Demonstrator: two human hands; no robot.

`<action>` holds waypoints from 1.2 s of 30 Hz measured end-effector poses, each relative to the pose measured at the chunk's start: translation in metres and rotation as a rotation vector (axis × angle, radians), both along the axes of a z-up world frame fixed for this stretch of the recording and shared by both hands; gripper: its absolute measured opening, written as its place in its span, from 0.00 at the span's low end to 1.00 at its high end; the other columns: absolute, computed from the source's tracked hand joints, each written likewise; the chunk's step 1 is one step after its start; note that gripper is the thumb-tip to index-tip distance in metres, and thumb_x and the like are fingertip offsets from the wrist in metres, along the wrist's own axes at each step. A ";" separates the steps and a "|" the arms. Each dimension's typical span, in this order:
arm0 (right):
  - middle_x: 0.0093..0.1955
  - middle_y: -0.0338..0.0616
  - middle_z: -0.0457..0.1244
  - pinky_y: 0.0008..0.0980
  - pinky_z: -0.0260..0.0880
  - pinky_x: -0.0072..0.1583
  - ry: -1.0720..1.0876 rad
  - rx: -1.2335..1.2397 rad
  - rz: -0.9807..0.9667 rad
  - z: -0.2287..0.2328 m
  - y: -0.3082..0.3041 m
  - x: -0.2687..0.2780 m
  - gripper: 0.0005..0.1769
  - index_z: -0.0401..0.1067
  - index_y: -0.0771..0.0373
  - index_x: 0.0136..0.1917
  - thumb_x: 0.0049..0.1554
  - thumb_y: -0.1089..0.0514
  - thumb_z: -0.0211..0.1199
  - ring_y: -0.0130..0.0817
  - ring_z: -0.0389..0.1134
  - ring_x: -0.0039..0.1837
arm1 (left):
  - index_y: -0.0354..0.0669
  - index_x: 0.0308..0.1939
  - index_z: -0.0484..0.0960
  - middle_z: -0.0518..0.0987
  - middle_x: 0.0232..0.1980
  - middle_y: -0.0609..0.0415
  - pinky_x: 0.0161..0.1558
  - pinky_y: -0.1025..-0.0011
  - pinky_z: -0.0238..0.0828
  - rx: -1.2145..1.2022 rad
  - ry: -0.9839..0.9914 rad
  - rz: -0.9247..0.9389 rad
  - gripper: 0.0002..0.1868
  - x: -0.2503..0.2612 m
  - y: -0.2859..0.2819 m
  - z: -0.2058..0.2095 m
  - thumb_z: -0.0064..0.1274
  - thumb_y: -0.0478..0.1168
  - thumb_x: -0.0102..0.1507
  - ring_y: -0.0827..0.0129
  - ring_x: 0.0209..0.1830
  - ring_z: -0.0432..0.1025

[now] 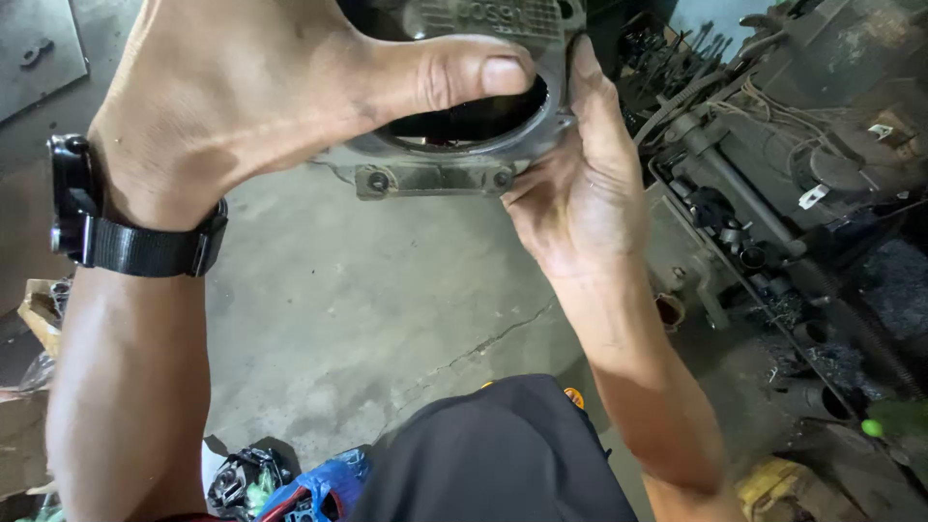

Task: The person holds a metallic engine casing and uses a hammer to strike a cylindrical metal rod inserted into the casing's bore. The person repeatedly hammers the rod, rotates the casing, and repositions the rod to work on different sections of the internal bore.

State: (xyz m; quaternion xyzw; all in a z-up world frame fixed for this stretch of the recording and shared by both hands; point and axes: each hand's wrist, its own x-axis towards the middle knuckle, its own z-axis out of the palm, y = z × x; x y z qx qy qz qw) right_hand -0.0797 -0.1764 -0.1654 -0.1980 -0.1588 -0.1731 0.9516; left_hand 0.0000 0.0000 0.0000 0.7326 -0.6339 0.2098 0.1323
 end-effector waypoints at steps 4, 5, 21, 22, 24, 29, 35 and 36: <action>0.65 0.43 0.66 0.47 0.71 0.69 -0.064 0.021 0.011 -0.023 0.001 0.005 0.20 0.67 0.62 0.69 0.73 0.46 0.60 0.36 0.67 0.67 | 0.33 0.44 0.84 0.77 0.28 0.51 0.28 0.69 0.69 0.047 0.033 0.115 0.27 -0.010 -0.005 0.004 0.64 0.59 0.68 0.67 0.27 0.74; 0.65 0.44 0.67 0.47 0.72 0.68 -0.092 0.038 0.015 -0.021 0.002 0.004 0.20 0.67 0.60 0.69 0.72 0.47 0.60 0.37 0.68 0.67 | 0.35 0.50 0.85 0.81 0.37 0.54 0.37 0.74 0.73 0.015 0.106 0.057 0.22 -0.010 0.004 0.001 0.58 0.55 0.72 0.71 0.36 0.78; 0.65 0.44 0.67 0.46 0.72 0.71 0.011 0.359 0.140 -0.019 0.026 -0.008 0.22 0.70 0.63 0.67 0.68 0.46 0.61 0.38 0.70 0.67 | 0.43 0.82 0.48 0.58 0.80 0.53 0.79 0.61 0.54 -0.770 1.078 -0.182 0.79 0.022 0.045 -0.203 0.81 0.66 0.39 0.64 0.77 0.56; 0.65 0.44 0.67 0.46 0.72 0.71 0.010 0.362 0.140 -0.019 0.030 -0.009 0.22 0.70 0.63 0.67 0.68 0.46 0.61 0.38 0.70 0.67 | 0.43 0.82 0.48 0.58 0.80 0.53 0.79 0.61 0.54 -0.767 1.077 -0.180 0.79 0.023 0.047 -0.204 0.81 0.66 0.39 0.64 0.77 0.56; 0.65 0.45 0.68 0.47 0.73 0.70 0.034 0.390 0.160 -0.020 0.036 -0.012 0.23 0.71 0.61 0.66 0.66 0.44 0.62 0.38 0.70 0.67 | 0.38 0.79 0.59 0.66 0.75 0.56 0.75 0.67 0.60 -0.690 0.951 -0.079 0.74 0.026 0.050 -0.208 0.79 0.65 0.38 0.68 0.72 0.62; 0.64 0.45 0.68 0.44 0.73 0.68 0.011 0.432 0.176 -0.036 0.045 -0.015 0.23 0.71 0.62 0.67 0.68 0.43 0.62 0.39 0.70 0.65 | 0.34 0.67 0.73 0.77 0.63 0.57 0.66 0.66 0.71 -0.511 1.091 0.079 0.60 0.029 0.058 -0.227 0.81 0.55 0.36 0.66 0.62 0.70; 0.63 0.45 0.68 0.44 0.73 0.67 0.108 0.490 0.193 -0.027 0.051 -0.018 0.25 0.70 0.63 0.66 0.67 0.42 0.60 0.39 0.70 0.64 | 0.38 0.62 0.75 0.78 0.59 0.58 0.64 0.70 0.70 -0.435 0.886 0.097 0.49 0.038 0.064 -0.249 0.69 0.45 0.35 0.66 0.59 0.70; 0.62 0.45 0.68 0.44 0.74 0.66 0.149 0.504 0.192 -0.025 0.053 -0.018 0.26 0.70 0.63 0.66 0.65 0.42 0.60 0.39 0.70 0.64 | 0.39 0.61 0.75 0.77 0.58 0.58 0.64 0.70 0.69 -0.412 0.795 0.113 0.46 0.040 0.065 -0.253 0.65 0.42 0.36 0.65 0.58 0.69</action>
